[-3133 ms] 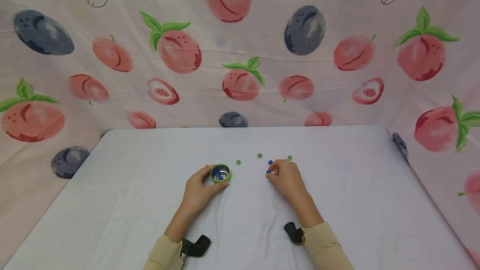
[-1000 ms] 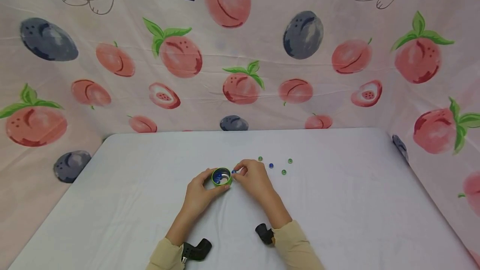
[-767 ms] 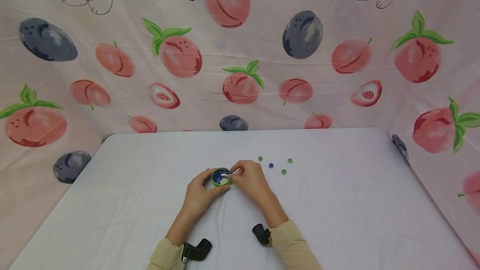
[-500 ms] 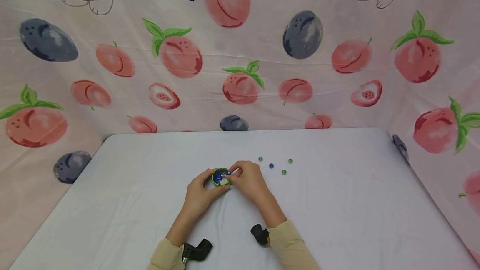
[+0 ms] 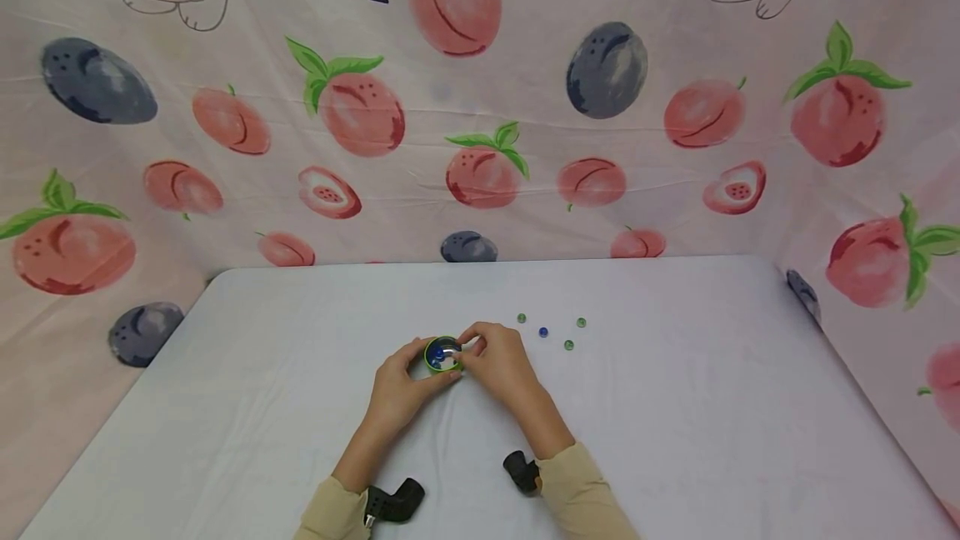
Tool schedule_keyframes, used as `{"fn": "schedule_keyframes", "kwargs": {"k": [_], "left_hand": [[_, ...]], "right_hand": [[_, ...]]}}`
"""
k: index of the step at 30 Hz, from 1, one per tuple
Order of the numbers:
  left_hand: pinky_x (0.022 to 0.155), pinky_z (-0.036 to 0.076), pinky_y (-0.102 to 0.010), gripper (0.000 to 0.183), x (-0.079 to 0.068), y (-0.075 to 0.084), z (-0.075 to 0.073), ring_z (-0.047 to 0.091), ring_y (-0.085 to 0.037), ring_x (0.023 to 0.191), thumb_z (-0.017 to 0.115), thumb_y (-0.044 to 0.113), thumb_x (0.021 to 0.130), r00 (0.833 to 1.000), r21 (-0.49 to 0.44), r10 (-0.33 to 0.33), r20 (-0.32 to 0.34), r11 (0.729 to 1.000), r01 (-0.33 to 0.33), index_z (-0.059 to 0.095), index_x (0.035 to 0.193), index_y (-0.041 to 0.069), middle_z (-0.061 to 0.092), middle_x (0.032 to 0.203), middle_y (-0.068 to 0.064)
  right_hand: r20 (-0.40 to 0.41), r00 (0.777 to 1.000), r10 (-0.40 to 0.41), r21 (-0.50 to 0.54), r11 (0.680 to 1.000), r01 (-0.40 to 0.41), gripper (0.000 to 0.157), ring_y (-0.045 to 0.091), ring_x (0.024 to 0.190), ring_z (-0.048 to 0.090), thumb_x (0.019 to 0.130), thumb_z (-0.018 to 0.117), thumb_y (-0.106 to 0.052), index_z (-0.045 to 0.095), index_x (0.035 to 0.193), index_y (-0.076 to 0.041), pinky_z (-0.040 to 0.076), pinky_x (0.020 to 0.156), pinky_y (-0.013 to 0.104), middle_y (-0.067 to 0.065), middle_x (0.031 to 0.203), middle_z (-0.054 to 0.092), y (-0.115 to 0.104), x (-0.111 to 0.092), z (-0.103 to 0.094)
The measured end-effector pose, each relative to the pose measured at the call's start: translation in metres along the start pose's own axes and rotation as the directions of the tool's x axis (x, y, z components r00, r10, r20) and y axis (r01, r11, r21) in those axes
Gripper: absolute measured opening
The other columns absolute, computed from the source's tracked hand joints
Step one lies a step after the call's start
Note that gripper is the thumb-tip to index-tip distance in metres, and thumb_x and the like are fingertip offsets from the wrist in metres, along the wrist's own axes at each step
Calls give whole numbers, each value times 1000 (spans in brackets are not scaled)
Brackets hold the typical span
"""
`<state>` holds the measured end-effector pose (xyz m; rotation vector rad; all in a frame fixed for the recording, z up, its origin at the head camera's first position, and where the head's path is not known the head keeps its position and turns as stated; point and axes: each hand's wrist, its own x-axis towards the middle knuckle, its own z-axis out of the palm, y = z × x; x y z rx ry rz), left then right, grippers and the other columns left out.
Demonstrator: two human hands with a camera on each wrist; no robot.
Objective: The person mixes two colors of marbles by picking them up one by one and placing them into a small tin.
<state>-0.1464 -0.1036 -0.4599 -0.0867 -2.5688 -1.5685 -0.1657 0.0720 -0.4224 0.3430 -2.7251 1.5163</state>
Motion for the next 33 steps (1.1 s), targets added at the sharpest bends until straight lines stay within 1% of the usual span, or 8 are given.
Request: {"fn": "schedule_keyframes", "kwargs": {"k": [6, 12, 20, 23, 26, 33], "left_hand": [[121, 36, -63, 54, -1, 1, 0, 46, -50, 146, 93, 14, 79, 1000, -15, 13, -5, 1000, -13, 73, 126, -1, 69, 135, -24], [121, 36, -62, 54, -2, 3, -1, 45, -49, 147, 93, 14, 79, 1000, -14, 7, -3, 1000, -7, 72, 127, -1, 68, 136, -24], [122, 35, -62, 55, -1, 2, 0, 43, -48, 149, 92, 16, 80, 1000, -17, -10, -2, 1000, 10, 72, 129, -1, 67, 139, -24], [123, 35, -60, 55, -1, 1, 0, 43, -46, 150, 92, 15, 80, 1000, -23, -24, 0, 999, 24, 72, 129, 0, 67, 139, -23], [123, 35, -60, 55, -1, 1, 1, 43, -46, 149, 92, 15, 80, 1000, -22, -18, 0, 1000, 18, 72, 129, 1, 67, 139, -22], [123, 35, -59, 56, -2, 1, 1, 44, -45, 149, 93, 16, 80, 1000, -16, -26, 3, 1000, 26, 72, 129, 1, 67, 140, -22]], "right_hand": [[-31, 1000, 2, -34, 999, -3, 13, 9, 63, 57, 88, 83, -5, 78, 99, -4, 47, 57, 24, 1, 72, 67, 0, -2, -7], [-45, 998, 32, -51, 998, -35, 15, 11, 64, 58, 89, 83, -5, 78, 102, -3, 48, 60, 26, 1, 73, 66, 1, -6, -17], [-77, 994, 72, -82, 994, -79, 16, 13, 67, 60, 90, 83, -8, 79, 104, -3, 50, 61, 27, 3, 76, 65, 6, -13, -37], [-89, 991, 100, -82, 991, -107, 16, 14, 67, 59, 90, 82, -7, 78, 105, -2, 49, 61, 26, 4, 77, 66, 9, -17, -45], [-105, 987, 120, -87, 988, -129, 17, 16, 68, 60, 90, 82, -7, 78, 105, -1, 48, 61, 26, 5, 77, 66, 12, -22, -53], [-131, 982, 139, -119, 981, -154, 19, 16, 71, 60, 91, 81, -10, 78, 107, -1, 47, 64, 26, 6, 80, 66, 19, -31, -72]]}}
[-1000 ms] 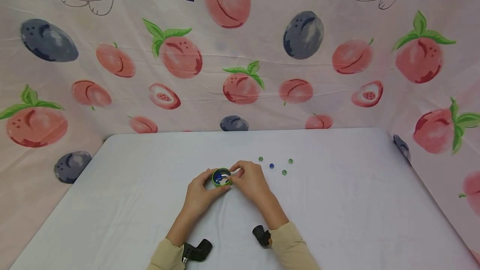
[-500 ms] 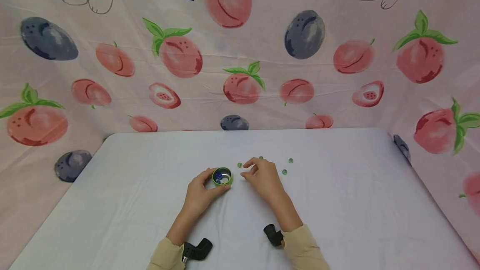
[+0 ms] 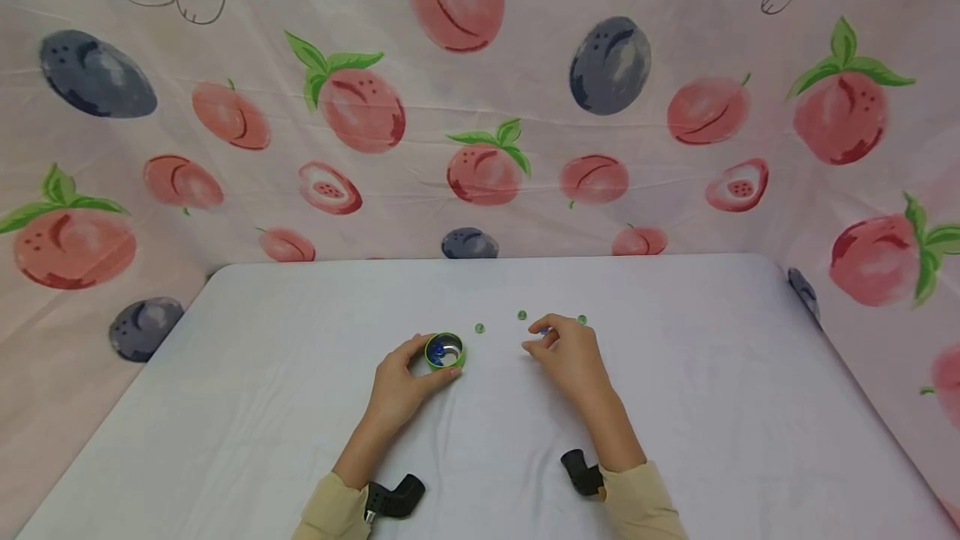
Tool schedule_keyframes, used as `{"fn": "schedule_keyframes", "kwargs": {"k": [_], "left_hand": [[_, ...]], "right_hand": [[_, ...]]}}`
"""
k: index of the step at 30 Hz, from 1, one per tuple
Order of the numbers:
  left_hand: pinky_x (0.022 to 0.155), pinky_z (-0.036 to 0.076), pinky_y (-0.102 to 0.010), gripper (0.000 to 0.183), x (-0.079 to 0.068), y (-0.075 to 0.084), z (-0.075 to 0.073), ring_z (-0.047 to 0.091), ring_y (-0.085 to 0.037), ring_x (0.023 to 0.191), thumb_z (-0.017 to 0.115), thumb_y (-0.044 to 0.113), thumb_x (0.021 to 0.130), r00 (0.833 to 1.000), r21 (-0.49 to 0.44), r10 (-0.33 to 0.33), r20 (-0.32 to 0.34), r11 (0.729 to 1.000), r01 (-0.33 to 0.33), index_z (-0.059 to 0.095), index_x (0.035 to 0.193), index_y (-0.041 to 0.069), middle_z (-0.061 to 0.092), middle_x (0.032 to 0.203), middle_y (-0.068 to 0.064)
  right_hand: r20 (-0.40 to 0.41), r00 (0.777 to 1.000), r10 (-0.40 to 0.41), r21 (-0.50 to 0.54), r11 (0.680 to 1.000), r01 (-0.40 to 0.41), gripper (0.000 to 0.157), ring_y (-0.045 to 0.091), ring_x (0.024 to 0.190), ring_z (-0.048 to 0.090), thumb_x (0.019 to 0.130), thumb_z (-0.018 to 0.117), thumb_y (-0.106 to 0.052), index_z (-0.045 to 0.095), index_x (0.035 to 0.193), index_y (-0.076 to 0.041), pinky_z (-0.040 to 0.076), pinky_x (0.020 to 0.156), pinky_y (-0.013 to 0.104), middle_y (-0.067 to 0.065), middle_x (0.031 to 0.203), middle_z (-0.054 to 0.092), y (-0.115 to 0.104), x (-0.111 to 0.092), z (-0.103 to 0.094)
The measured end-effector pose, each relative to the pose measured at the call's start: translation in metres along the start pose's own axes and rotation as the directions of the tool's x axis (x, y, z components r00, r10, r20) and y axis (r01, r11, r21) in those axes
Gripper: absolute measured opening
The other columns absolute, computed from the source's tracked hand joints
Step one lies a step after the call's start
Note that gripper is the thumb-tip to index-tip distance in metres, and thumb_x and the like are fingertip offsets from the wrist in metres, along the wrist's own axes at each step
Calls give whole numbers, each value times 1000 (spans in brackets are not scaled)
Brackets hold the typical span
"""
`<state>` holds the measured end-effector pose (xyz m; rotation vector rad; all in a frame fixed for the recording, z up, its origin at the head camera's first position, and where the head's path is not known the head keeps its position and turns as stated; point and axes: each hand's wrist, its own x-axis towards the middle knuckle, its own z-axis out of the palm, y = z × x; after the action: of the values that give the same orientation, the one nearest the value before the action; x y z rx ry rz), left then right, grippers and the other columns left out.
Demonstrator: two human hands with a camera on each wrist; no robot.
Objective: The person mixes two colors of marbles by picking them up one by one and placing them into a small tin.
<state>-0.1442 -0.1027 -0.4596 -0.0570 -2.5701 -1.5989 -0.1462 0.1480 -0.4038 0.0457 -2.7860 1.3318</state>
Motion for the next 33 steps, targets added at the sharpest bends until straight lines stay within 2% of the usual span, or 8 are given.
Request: {"fn": "schedule_keyframes", "kwargs": {"k": [10, 17, 24, 33], "left_hand": [[123, 34, -60, 57, 2, 0, 0, 44, -46, 149, 93, 17, 80, 1000, 6, 1, 0, 1000, -1, 71, 130, 0, 66, 141, -23], [123, 34, -60, 57, 2, 0, 2, 44, -45, 149, 93, 16, 80, 1000, 6, -6, -2, 1000, 6, 71, 130, 0, 66, 141, -22], [123, 35, -60, 57, 1, 1, 2, 44, -46, 149, 93, 15, 80, 1000, 10, 0, -4, 1000, 0, 71, 130, 0, 67, 140, -22], [123, 35, -60, 55, 0, 0, 1, 44, -46, 149, 92, 15, 80, 1000, 2, -1, -2, 1000, 1, 72, 129, 0, 67, 140, -23]], "right_hand": [[-30, 999, 10, -50, 999, -12, 21, 15, 69, 62, 92, 80, -11, 77, 108, 1, 48, 63, 26, 5, 78, 68, 20, 0, -19], [-28, 1000, 13, -96, 995, -15, 22, 23, 76, 64, 92, 80, -9, 75, 108, 5, 48, 65, 29, 9, 79, 68, 34, 4, -25], [-12, 999, 37, -113, 993, -39, 22, 20, 71, 56, 92, 80, -9, 75, 107, 6, 45, 65, 31, 7, 75, 64, 41, 7, -25], [-11, 1000, 29, -130, 991, -30, 19, 17, 68, 51, 91, 80, -8, 75, 103, 7, 42, 63, 29, 5, 71, 60, 46, 9, -20]]}}
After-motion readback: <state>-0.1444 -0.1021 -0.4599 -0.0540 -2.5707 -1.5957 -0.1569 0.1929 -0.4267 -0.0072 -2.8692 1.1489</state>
